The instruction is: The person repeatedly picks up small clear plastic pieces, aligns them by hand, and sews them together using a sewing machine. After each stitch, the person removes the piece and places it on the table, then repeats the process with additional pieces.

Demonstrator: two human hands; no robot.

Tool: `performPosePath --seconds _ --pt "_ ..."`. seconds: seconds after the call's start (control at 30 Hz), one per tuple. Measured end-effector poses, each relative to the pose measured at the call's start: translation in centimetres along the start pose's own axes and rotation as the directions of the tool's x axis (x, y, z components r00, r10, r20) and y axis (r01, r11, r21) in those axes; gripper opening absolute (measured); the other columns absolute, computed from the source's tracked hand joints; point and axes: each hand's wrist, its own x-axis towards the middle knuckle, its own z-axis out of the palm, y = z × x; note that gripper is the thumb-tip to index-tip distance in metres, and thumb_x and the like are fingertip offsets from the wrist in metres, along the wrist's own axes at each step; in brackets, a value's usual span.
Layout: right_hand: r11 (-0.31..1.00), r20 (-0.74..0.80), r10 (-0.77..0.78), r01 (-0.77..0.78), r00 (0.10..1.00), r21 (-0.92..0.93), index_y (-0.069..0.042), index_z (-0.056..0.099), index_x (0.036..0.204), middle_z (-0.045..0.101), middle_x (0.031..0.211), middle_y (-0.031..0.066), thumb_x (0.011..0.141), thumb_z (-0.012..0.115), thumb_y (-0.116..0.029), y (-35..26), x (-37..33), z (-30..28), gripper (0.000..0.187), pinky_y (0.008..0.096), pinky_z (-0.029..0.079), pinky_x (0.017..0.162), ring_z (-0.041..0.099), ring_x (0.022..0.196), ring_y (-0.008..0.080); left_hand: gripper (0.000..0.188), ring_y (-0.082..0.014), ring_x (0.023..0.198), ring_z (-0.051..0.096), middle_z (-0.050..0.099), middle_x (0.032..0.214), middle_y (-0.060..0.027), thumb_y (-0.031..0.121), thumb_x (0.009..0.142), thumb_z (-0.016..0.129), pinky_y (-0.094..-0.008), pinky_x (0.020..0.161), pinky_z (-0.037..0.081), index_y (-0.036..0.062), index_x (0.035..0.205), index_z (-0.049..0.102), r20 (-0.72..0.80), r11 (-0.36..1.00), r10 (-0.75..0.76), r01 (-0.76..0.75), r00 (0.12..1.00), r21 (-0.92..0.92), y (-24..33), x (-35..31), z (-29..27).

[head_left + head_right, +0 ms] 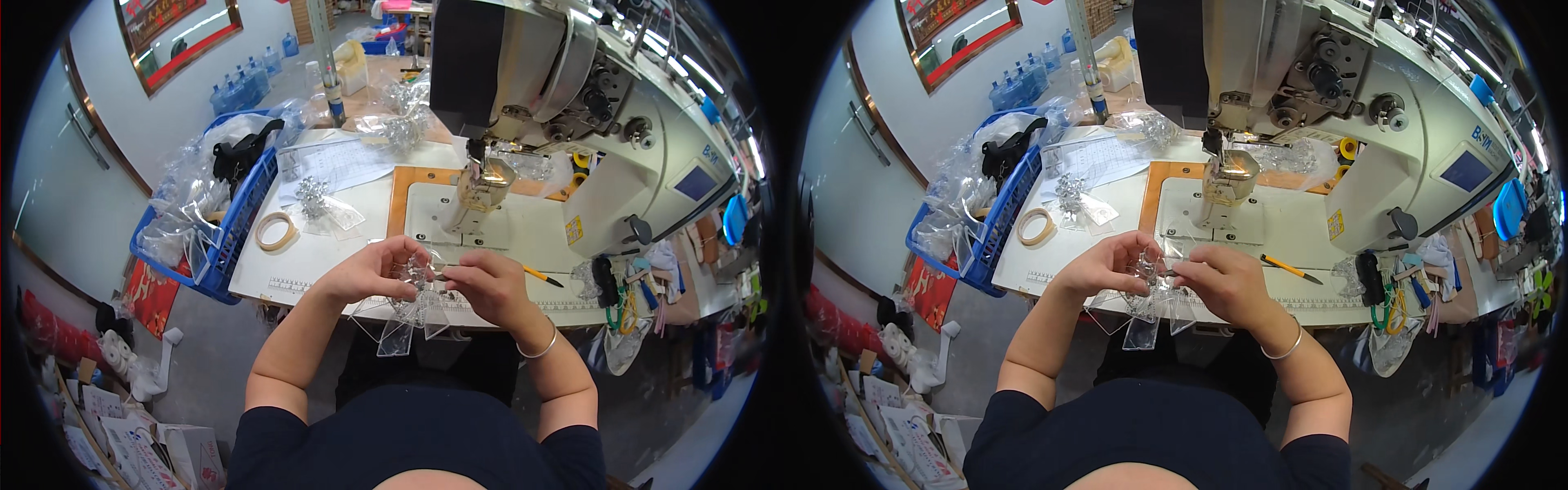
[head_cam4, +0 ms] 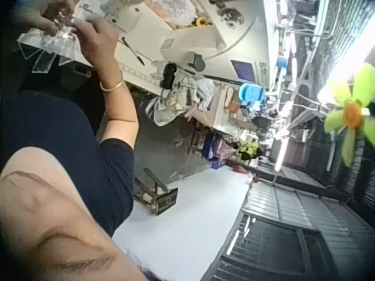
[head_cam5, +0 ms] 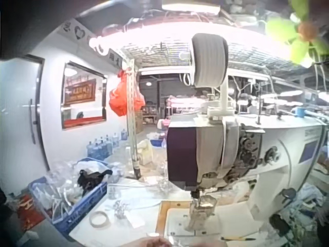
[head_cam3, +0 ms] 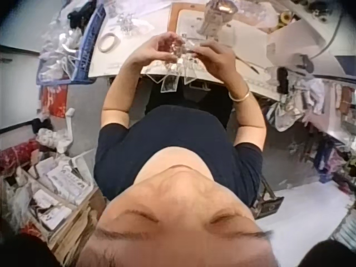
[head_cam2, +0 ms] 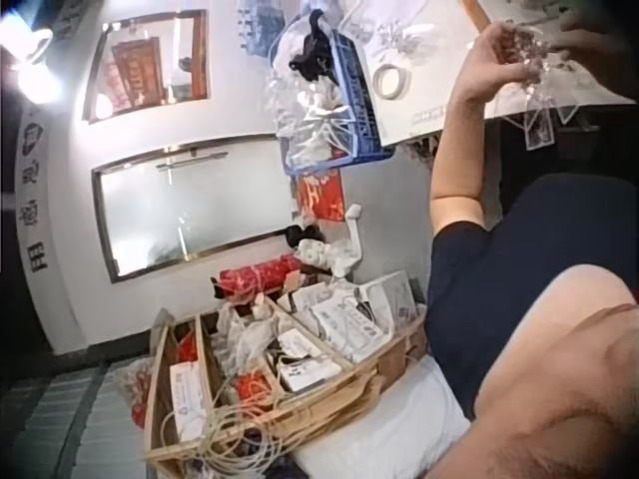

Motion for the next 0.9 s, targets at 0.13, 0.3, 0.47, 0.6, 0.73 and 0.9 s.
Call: performPosePath --seconds 0.13,0.3,0.47,0.6,0.73,0.9 --pt "0.952 -0.267 0.262 -0.203 0.927 0.231 -0.003 0.062 0.094 0.055 0.085 0.01 0.081 0.066 -0.008 -1.0 -0.7 -1.9 0.014 0.0285 0.047 0.056 0.058 0.069 0.0179 0.052 -0.0153 0.096 0.059 0.055 0.112 -0.0092 -0.001 0.07 0.073 -0.0267 0.082 0.048 0.0049 0.115 0.047 -0.05 0.998 0.066 -0.067 0.997 -0.01 0.0 -0.4 0.5" --pt "0.601 -0.158 0.685 -0.43 0.711 0.673 -0.001 0.053 0.113 0.051 0.098 0.0039 0.087 0.057 -0.02 -0.4 -3.2 -1.1 0.032 0.0174 0.036 0.058 0.041 0.067 0.0057 0.053 -0.0197 0.102 0.058 0.053 0.111 -0.0089 -0.005 0.071 0.07 -0.0305 0.087 0.048 0.0054 0.117 0.045 -0.12 0.979 0.157 -0.171 0.98 -0.113 -1.6 0.2 0.6" --pt "0.193 0.249 0.786 -0.607 0.566 0.771 -0.001 0.061 0.096 0.058 0.077 -0.0005 0.08 0.069 -0.01 -1.9 -1.8 2.1 0.02 0.0194 0.043 0.062 0.053 0.068 0.0049 0.057 -0.0203 0.108 0.054 0.052 0.116 -0.009 -0.006 0.077 0.064 -0.0347 0.09 0.049 0.0064 0.127 0.041 -0.233 0.934 0.209 -0.265 0.95 -0.241 -3.4 0.8 3.0" --pt "0.189 0.202 0.795 -0.55 0.572 0.813 -0.001 0.062 0.088 0.061 0.075 0.0006 0.084 0.066 -0.008 -2.3 -1.3 2.2 0.01 0.0202 0.043 0.063 0.054 0.068 0.0062 0.053 -0.02 0.108 0.055 0.051 0.121 -0.0117 -0.003 0.085 0.057 -0.0343 0.092 0.047 0.0034 0.133 0.035 -0.473 0.921 0.069 -0.238 0.878 -0.308 -4.0 0.7 4.7" --pt "0.252 0.164 0.815 -0.595 0.556 0.763 0.001 0.062 0.09 0.061 0.077 0.0013 0.085 0.064 -0.008 -2.5 -1.8 3.3 0.011 0.0214 0.045 0.065 0.055 0.07 0.007 0.051 -0.0178 0.105 0.057 0.058 0.112 -0.0111 -0.001 0.085 0.057 -0.0332 0.09 0.047 0.0027 0.132 0.036 -0.407 0.907 0.064 -0.223 0.911 -0.356 -5.7 0.5 4.6" --pt "0.349 0.097 0.821 -0.628 0.563 0.696 0.0 0.061 0.095 0.063 0.08 0.0034 0.083 0.065 -0.007 -2.8 -2.2 3.8 0.014 0.0219 0.045 0.065 0.055 0.071 0.0075 0.05 -0.016 0.102 0.057 0.058 0.11 -0.0111 -0.001 0.085 0.058 -0.0307 0.09 0.046 0.0031 0.13 0.038 -0.469 0.931 0.18 -0.304 0.864 -0.202 -6.6 0.6 4.8"
